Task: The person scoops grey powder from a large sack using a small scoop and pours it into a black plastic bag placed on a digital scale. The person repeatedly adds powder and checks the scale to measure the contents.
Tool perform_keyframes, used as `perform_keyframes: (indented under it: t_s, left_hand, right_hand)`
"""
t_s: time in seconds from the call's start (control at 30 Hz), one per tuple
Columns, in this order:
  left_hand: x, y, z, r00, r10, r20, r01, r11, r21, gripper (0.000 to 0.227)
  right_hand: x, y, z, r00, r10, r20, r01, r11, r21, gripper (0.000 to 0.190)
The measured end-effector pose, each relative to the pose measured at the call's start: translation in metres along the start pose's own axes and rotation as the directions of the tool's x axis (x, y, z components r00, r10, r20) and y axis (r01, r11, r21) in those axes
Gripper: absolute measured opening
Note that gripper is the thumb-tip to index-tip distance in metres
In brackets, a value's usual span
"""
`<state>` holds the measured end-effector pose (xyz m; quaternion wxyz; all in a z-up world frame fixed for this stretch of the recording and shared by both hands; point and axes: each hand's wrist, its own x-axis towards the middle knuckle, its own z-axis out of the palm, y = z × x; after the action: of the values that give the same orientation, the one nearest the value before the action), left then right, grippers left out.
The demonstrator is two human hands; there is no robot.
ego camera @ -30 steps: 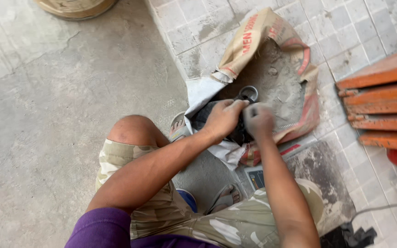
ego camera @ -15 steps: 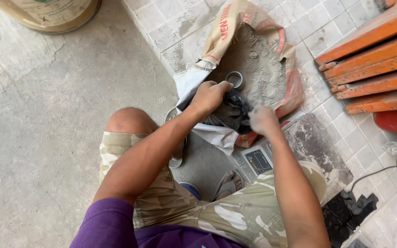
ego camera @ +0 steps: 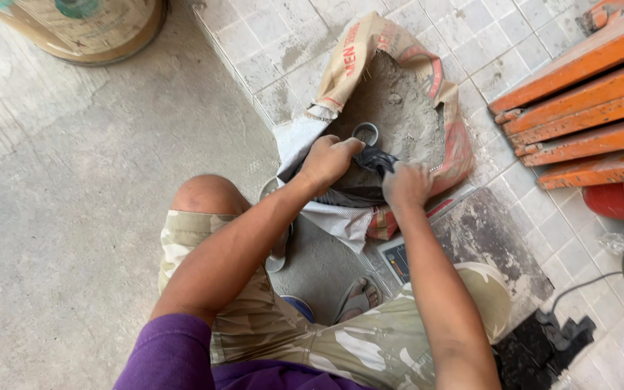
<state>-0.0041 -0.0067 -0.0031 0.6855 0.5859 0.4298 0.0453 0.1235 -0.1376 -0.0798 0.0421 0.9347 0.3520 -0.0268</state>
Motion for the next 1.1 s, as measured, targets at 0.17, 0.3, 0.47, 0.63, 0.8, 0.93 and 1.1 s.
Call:
perform_keyframes:
  t_s: [0.17,0.3,0.47,0.63,0.8,0.93,1.1]
  left_hand:
    - [-0.001,-0.002,-0.003,0.999,0.030,0.015,-0.028,0.993,-0.111,0.068]
    - [0.025,-0.011,0.005,0.998,-0.012,-0.064,0.003,0.989,-0.145,0.069]
    - [0.018,0.013,0.015,0.988,0.103,-0.118,-0.138,0.928,-0.345,0.063]
    - [-0.002,0.050,0.032,0.934,0.331,-0.135,-0.349,0.767,-0.539,0.030]
    - [-0.073,0.111,0.057,0.778,0.619,0.108,-0.390,0.610,-0.690,0.008]
    - [-0.080,0.126,0.096,0.759,0.615,0.214,-0.346,0.659,-0.668,0.013]
    - [-0.058,0.116,0.162,0.737,0.588,0.333,-0.248,0.694,-0.675,0.020]
  right_hand:
    - [0.056,0.061,0.065,0.984,0.179,0.004,-0.130,0.697,0.705,0.021]
    - [0.041,0.059,0.019,0.958,0.222,0.183,-0.203,0.072,0.976,0.018]
    - [0.010,0.047,-0.057,0.969,0.229,0.098,-0.125,0.104,0.987,0.018]
    - [-0.023,0.063,-0.117,0.968,0.250,-0.021,-0.024,0.175,0.984,0.018]
    - [-0.077,0.092,-0.192,0.950,0.245,-0.195,0.232,-0.134,0.963,0.034]
    - [-0.107,0.131,-0.208,0.893,0.429,-0.139,0.183,-0.063,0.981,0.030]
    - [-0.135,0.187,-0.194,0.828,0.536,-0.167,0.165,0.053,0.985,0.036]
